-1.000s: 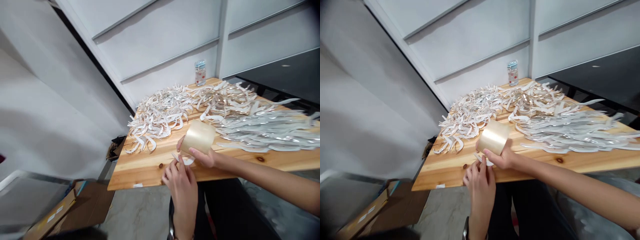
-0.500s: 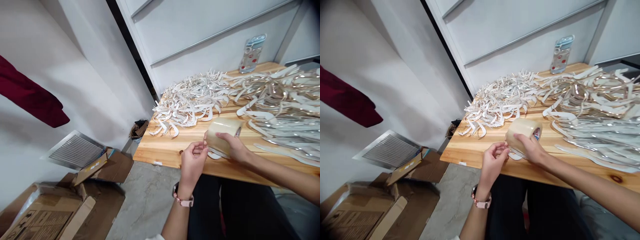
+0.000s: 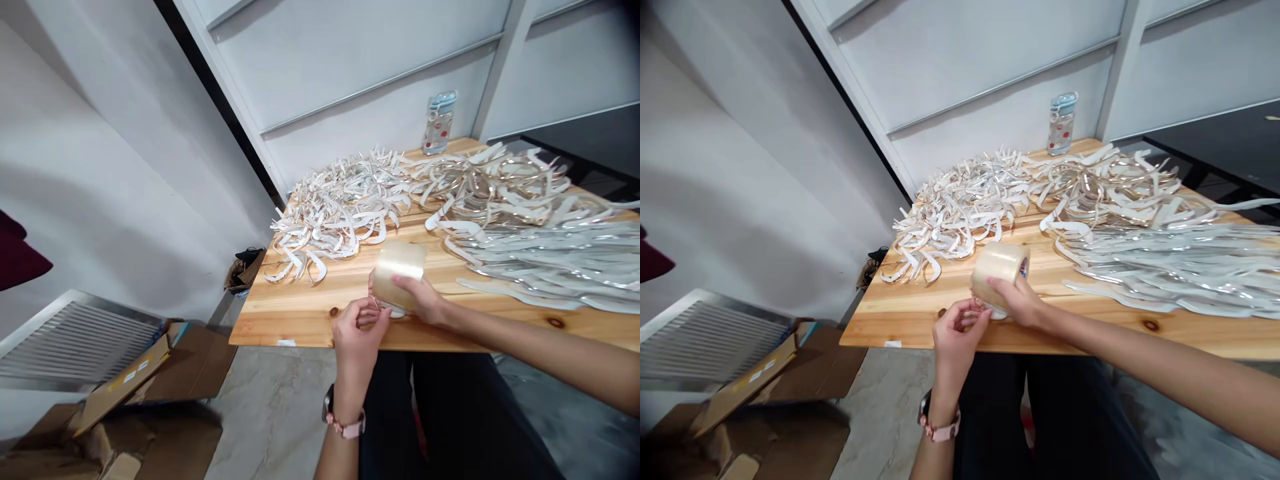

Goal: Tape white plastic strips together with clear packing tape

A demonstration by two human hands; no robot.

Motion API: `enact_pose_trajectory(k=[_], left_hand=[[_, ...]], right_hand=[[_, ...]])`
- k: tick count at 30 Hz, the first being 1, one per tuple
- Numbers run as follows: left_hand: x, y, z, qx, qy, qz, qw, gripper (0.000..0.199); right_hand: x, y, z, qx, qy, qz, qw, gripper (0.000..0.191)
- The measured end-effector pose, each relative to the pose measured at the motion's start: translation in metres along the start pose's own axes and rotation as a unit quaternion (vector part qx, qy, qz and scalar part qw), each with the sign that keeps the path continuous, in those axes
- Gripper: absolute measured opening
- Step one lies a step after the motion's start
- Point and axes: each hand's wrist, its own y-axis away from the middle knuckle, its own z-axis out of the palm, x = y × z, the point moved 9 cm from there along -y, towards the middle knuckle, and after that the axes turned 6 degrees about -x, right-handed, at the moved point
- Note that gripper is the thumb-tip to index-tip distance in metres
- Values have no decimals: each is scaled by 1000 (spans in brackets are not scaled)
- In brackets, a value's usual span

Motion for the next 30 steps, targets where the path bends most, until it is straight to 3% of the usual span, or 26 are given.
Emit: enact_pose_trajectory(k=[3,7,10,16,21,24,27,30], left_hand=[[4,1,-3,14,-19,15,1000,17],[16,5,-3,35,-120,83,989,14],[15,7,-3,53,-159,84,982,16],[23,8,-9,89,-231,67,967,17],[33,7,-7,82,-297,72,949,15],[32,8,-5,84,-305,72,946,15],[30,9,-4,96,-327,73,937,23],[31,12,-2,115,-364,97,919,27]], right_hand=[[-20,1,0,-3,-30,-20,999,43],[-65,3,-7,29,-63,-105,992,37],[-77,1,-8,27,-81,-112,990,33],[-68,-4,-23,64,-109,-128,984,35],[-22,-4,-1,-33,15,-39,999,30],[-17,-3,3,-46,30,-35,998,28],[-46,-8,-7,-15,-12,-73,997,34],[-99,-5,-33,88,-58,-204,973,30]])
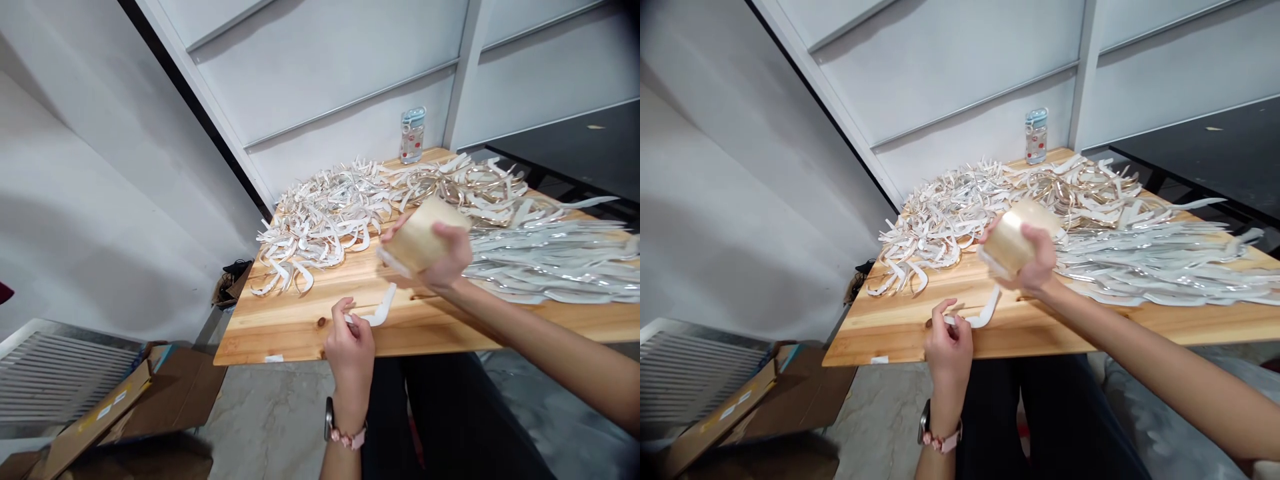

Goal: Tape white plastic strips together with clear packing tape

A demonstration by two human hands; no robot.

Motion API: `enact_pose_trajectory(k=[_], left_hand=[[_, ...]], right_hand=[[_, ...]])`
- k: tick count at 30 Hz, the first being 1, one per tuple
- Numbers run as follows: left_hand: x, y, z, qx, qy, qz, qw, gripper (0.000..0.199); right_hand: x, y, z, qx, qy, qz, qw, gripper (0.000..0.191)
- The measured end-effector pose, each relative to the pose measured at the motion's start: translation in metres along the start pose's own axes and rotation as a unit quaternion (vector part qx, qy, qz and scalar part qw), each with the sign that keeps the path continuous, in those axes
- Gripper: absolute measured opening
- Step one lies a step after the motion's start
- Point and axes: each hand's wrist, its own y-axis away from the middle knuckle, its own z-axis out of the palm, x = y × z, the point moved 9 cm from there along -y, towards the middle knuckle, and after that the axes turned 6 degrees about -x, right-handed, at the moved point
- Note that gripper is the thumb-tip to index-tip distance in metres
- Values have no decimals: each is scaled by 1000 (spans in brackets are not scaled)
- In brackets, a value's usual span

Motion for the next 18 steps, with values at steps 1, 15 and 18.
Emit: enact_pose_trajectory(k=[1,15,18], left_hand=[[1,1,0,6,-11,7,1000,27],[-3,-1,-3,13,-15,-75,997,10],[-3,0,-3,19,-2,-56,998,11]], right_hand=[[-17,-2,-6,34,-4,-53,998,27],[85,53,33,-137,43,200,969,35],[85,40,26,-94,11,211,973,37]])
